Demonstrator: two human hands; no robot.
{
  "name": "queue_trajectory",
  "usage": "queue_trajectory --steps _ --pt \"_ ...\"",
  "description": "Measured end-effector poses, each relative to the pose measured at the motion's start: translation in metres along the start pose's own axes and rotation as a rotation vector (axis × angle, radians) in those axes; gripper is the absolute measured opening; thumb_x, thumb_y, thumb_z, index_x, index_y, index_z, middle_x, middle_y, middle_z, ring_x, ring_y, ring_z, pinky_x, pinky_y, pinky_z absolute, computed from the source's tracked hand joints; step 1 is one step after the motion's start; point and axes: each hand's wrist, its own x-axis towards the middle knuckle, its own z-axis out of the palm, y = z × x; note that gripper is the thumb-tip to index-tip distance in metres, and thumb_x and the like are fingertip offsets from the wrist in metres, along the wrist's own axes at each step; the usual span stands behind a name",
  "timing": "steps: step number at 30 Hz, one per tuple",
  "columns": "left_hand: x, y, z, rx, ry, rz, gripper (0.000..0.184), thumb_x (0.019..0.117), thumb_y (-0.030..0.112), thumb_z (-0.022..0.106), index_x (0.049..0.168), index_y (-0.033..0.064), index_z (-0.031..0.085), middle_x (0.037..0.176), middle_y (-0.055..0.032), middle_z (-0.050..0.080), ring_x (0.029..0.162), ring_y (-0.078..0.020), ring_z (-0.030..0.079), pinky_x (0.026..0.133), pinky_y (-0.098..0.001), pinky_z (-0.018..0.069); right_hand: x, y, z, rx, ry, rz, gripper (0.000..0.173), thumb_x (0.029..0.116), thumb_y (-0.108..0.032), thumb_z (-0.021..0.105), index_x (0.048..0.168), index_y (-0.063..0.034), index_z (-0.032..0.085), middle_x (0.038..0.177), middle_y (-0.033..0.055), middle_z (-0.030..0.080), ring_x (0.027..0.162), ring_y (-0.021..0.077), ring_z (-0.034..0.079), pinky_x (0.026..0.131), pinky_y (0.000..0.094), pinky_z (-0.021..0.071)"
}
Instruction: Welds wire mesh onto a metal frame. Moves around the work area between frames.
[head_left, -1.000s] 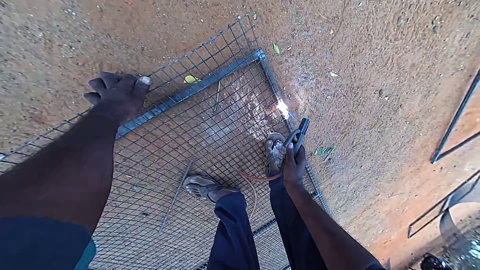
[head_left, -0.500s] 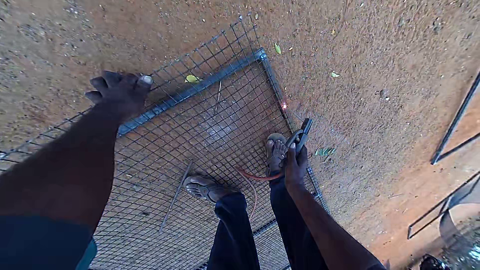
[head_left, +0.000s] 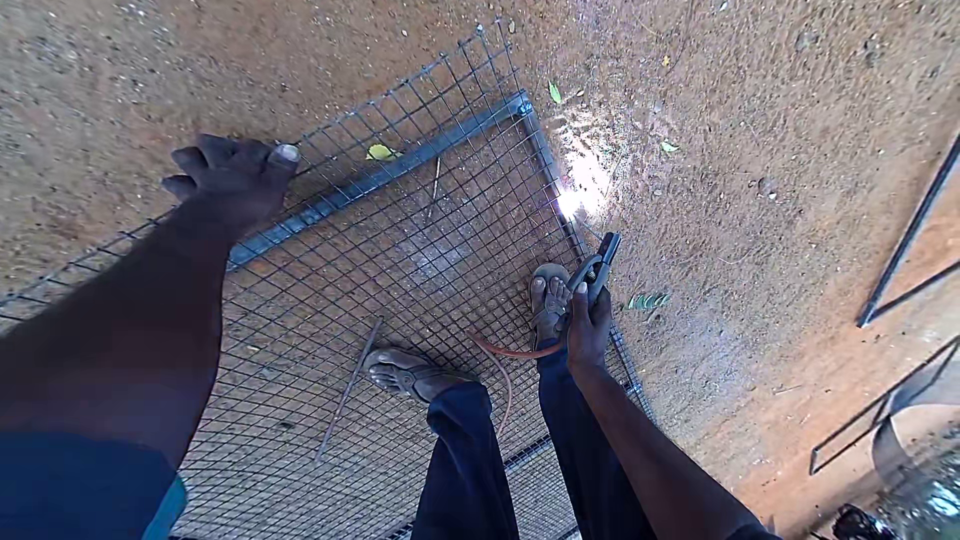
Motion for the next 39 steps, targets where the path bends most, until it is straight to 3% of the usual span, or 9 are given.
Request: queue_trajectory --steps 2,6,8,12,28,33,35,37,39 --pt "-0.002 0.002 -0.002 -0.003 0.0 -0.005 0.089 0.1001 0.075 0.017 0.151 0.0084 0.045 0.161 -0.0358 0.021 0.148 -0.0634 0.011 0.098 -0.0918 0.0135 -0.001 -0.001 0.001 0.009 0.002 -0.014 0.04 0.1063 -0.038 0.056 0.135 -0.0109 0.051 0.08 0.013 0.06 0.052 0.0244 0.059 0.048 0.0408 0.057" --pt "-0.008 0.006 -0.003 -0.024 0.01 -0.004 0.09 0.1001 0.076 0.018 0.151 0.0058 0.044 0.162 -0.0372 0.019 0.148 -0.0638 0.008 0.1 -0.0909 0.0116 -0.003 0.001 0.0 -0.072 0.048 -0.061 0.044 0.1054 -0.041 0.055 0.139 -0.0135 0.051 0.091 0.009 0.063 0.066 0.0194 0.062 0.058 0.0386 0.0568" --pt "-0.008 0.005 -0.004 -0.019 0.015 0.009 0.088 0.1015 0.073 0.02 0.15 0.0049 0.045 0.16 -0.0388 0.021 0.147 -0.065 0.011 0.099 -0.0915 0.0134 -0.003 -0.002 0.0 -0.03 0.055 -0.048 0.044 0.1064 -0.041 0.054 0.141 -0.0148 0.048 0.085 0.0094 0.061 0.059 0.0209 0.06 0.051 0.0394 0.0565" --pt "-0.004 0.002 -0.003 0.012 0.004 0.017 0.09 0.0999 0.076 0.016 0.148 0.0067 0.047 0.159 -0.0377 0.024 0.146 -0.0646 0.013 0.096 -0.0917 0.0159 0.0 -0.004 -0.002 0.004 0.055 -0.049 0.04 0.107 -0.039 0.054 0.138 -0.0125 0.049 0.078 0.0109 0.059 0.053 0.024 0.059 0.047 0.0412 0.0562" --pt "0.0 -0.001 -0.001 0.006 -0.001 0.014 0.092 0.0973 0.079 0.013 0.146 0.0094 0.048 0.158 -0.0374 0.024 0.146 -0.0646 0.012 0.095 -0.0915 0.0165 -0.001 0.001 0.0 -0.003 0.031 -0.033 0.042 0.1067 -0.04 0.054 0.138 -0.0133 0.049 0.079 0.0125 0.06 0.051 0.0252 0.059 0.046 0.0417 0.057" --pt "0.002 -0.002 0.0 -0.02 -0.005 0.013 0.091 0.0983 0.078 0.014 0.147 0.0099 0.049 0.161 -0.0355 0.022 0.148 -0.0641 0.008 0.097 -0.0922 0.0117 0.0 0.004 -0.002 -0.009 0.043 -0.018 0.045 0.1056 -0.042 0.056 0.141 -0.0142 0.049 0.079 0.0123 0.059 0.052 0.0258 0.06 0.048 0.0438 0.0582" --pt "0.005 -0.004 0.002 -0.015 0.011 0.014 0.09 0.0978 0.079 0.015 0.145 0.0108 0.05 0.159 -0.0352 0.025 0.147 -0.0639 0.012 0.096 -0.0919 0.0137 -0.003 0.004 -0.002 -0.022 0.04 -0.006 0.048 0.1051 -0.046 0.056 0.143 -0.0168 0.048 0.078 0.0118 0.059 0.052 0.0257 0.059 0.048 0.044 0.0576" --pt "0.008 -0.008 0.003 -0.011 0.028 0.013 0.089 0.0978 0.079 0.015 0.145 0.0124 0.052 0.158 -0.0342 0.028 0.147 -0.0626 0.014 0.097 -0.0914 0.0146 -0.009 0.001 -0.003 -0.085 0.038 0.044 0.053 0.1015 -0.059 0.054 0.144 -0.0272 0.048 0.077 0.0088 0.057 0.05 0.0228 0.055 0.045 0.042 0.0539" --pt "0.008 -0.009 0.006 -0.016 0.039 0.025 0.087 0.0996 0.076 0.017 0.145 0.012 0.052 0.157 -0.0332 0.032 0.147 -0.0617 0.016 0.097 -0.0904 0.0158 -0.009 0.001 -0.003 -0.081 0.038 0.04 0.052 0.1013 -0.058 0.055 0.143 -0.0276 0.048 0.077 0.0098 0.058 0.049 0.0243 0.056 0.044 0.0436 0.0545"
